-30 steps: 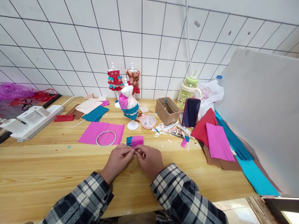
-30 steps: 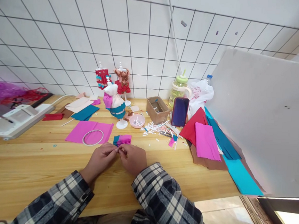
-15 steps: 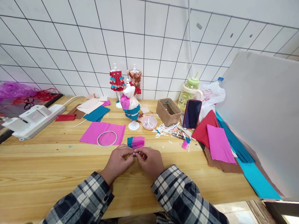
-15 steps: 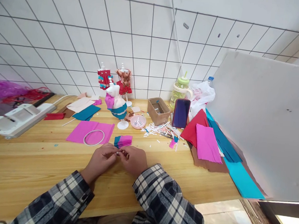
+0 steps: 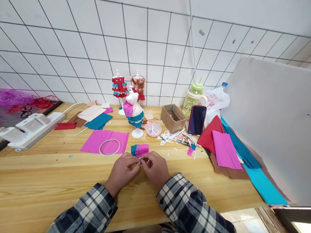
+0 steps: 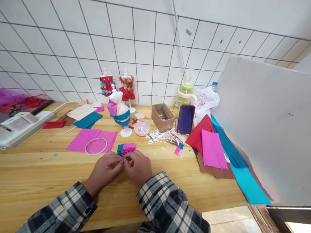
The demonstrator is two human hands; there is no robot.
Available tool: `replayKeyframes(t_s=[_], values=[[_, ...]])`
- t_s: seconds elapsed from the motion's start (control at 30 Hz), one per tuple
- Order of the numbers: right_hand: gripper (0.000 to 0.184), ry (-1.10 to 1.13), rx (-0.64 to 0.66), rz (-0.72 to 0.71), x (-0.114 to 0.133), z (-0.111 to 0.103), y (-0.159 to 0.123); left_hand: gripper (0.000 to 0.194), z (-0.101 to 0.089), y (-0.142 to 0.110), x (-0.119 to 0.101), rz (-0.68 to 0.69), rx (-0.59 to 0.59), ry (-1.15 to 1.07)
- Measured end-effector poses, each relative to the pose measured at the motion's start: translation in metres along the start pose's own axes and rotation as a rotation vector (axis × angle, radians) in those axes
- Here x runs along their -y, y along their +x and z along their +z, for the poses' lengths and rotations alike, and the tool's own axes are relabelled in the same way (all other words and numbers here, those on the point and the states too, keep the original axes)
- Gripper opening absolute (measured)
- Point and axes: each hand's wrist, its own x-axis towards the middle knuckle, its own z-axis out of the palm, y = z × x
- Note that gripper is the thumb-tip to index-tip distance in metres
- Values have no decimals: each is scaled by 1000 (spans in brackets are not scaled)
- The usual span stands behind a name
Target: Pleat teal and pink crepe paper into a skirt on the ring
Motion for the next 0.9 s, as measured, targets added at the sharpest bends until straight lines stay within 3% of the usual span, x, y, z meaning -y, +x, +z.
replayKeyframes(t_s=[0.3,0.53,0.77,0.83,0.9], values=[[10,342,5,230,-9,12,6,16,1,1,1,-3,-53,-36],[12,478,24,314,-11,10,7,18,-1,1,0,-7,-59,-93],[14,608,-109,394,-25,-2,16,21,-1,1,0,-14,-7,-81],[15,552,-183,390,-35,-11,19,21,-1,2,0,-11,0,-76],[17,378,-338,333,-44,-20,22,21,-2,2,-1,-7,-4,-76]])
